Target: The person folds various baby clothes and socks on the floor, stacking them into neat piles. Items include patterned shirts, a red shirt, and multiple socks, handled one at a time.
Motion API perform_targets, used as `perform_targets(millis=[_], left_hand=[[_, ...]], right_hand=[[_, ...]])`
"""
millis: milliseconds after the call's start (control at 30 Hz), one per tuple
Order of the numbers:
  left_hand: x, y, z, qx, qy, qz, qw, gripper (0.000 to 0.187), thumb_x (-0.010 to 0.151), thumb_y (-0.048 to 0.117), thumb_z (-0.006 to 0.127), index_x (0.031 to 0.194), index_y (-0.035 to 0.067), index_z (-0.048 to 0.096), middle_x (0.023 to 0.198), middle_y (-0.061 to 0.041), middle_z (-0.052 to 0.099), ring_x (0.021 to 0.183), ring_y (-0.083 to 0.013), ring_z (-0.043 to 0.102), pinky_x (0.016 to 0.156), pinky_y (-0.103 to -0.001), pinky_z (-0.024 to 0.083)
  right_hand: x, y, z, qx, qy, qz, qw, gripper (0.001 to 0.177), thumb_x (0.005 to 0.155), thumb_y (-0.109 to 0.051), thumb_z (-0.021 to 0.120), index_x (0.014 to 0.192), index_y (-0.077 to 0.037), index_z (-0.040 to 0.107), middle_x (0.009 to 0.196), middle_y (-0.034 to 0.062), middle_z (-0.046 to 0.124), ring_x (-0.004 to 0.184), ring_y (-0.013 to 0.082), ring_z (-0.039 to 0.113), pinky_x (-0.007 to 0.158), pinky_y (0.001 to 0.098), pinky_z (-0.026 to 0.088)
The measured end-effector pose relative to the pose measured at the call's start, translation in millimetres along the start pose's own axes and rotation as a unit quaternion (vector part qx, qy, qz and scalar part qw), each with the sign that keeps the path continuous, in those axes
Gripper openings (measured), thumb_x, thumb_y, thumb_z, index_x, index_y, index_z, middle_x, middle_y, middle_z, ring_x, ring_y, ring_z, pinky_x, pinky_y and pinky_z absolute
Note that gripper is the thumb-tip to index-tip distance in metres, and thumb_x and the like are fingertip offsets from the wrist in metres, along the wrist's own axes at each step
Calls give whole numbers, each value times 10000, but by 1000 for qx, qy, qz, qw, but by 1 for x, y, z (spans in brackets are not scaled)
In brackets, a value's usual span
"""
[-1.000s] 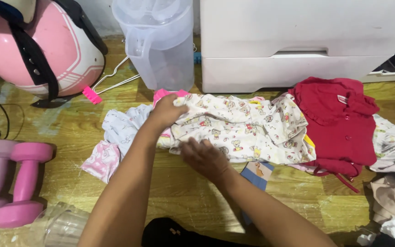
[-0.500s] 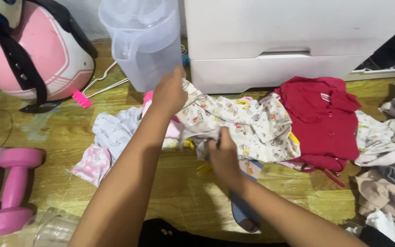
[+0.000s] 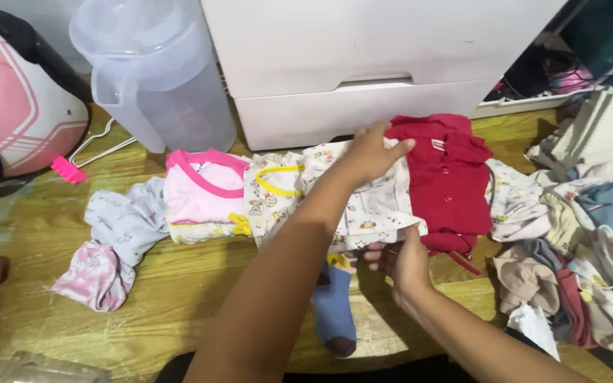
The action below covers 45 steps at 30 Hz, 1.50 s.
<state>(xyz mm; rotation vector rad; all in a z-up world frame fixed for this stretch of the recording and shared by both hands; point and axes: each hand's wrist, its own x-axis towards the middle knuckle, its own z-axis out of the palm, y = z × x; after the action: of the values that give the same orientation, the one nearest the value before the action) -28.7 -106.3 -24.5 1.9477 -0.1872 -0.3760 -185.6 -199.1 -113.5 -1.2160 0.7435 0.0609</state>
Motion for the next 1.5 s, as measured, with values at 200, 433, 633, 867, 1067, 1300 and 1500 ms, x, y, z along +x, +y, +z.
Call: perform_targets(millis=[200,433,633,867,1067,1300,1500], left_hand=[[8,-71,-20,114,414,197,882,365,892,119,631,1252,61,597,1268,-183,645,1154,-386,637,990,-483,503],[-29,-134,-54,-73,318,-124,937,645,818,240,749,1281,-129,493,1229,-319,653,1115,-369,675,971,-407,520],[-82,-57,-51,44,110,-132,984,432,822,425,700,1065,70,743,1080,-231,807,1004,-335,750,909,-425,541],[-112,-4,0,-13,24,303,953,368,920,333,674,1098,12,656,1202,-219,684,1084,-340,661,964,-439,536],[-123,2,-20,-130,341,242,899,362,1067,339,574,1230,19,529,1303,-172,602,1248,-310,561,1095,-428,424],[-91,-86,-112,-391,202,-44,897,474,900,127,615,1346,-12,534,1235,-151,674,1132,-284,650,926,-434,526],[-69,-202,-102,-270,156,75,947,648,771,-68,522,1415,-24,467,1346,-151,636,1258,-265,604,1048,-358,476]], right_hand=[[59,64,-53,57,-121,16,991,613,1141,-580,381,815,-117,616,633,-19,557,514,137,524,450,324,443],[-43,-2,27,-76,-171,-50,981,581,995,-521,483,1246,-14,613,1033,102,658,952,207,613,846,363,487],[-43,-23,40,-60,-161,-52,984,880,901,-660,418,1571,-102,307,1543,91,489,1439,239,451,1138,482,354],[-74,-110,50,131,-133,-32,982,775,873,-739,369,1395,-181,504,1415,109,558,1323,306,546,1112,569,414],[-6,-114,70,257,-298,-54,918,509,941,-396,494,1313,-78,631,1353,142,639,1286,306,602,1166,505,467],[17,-71,113,218,-360,81,904,675,802,-423,475,1386,-98,572,1400,133,615,1294,346,570,1152,553,380],[71,-32,90,-67,-173,5,983,799,883,-521,604,1497,-55,394,1360,197,624,1230,285,622,1051,443,479]])
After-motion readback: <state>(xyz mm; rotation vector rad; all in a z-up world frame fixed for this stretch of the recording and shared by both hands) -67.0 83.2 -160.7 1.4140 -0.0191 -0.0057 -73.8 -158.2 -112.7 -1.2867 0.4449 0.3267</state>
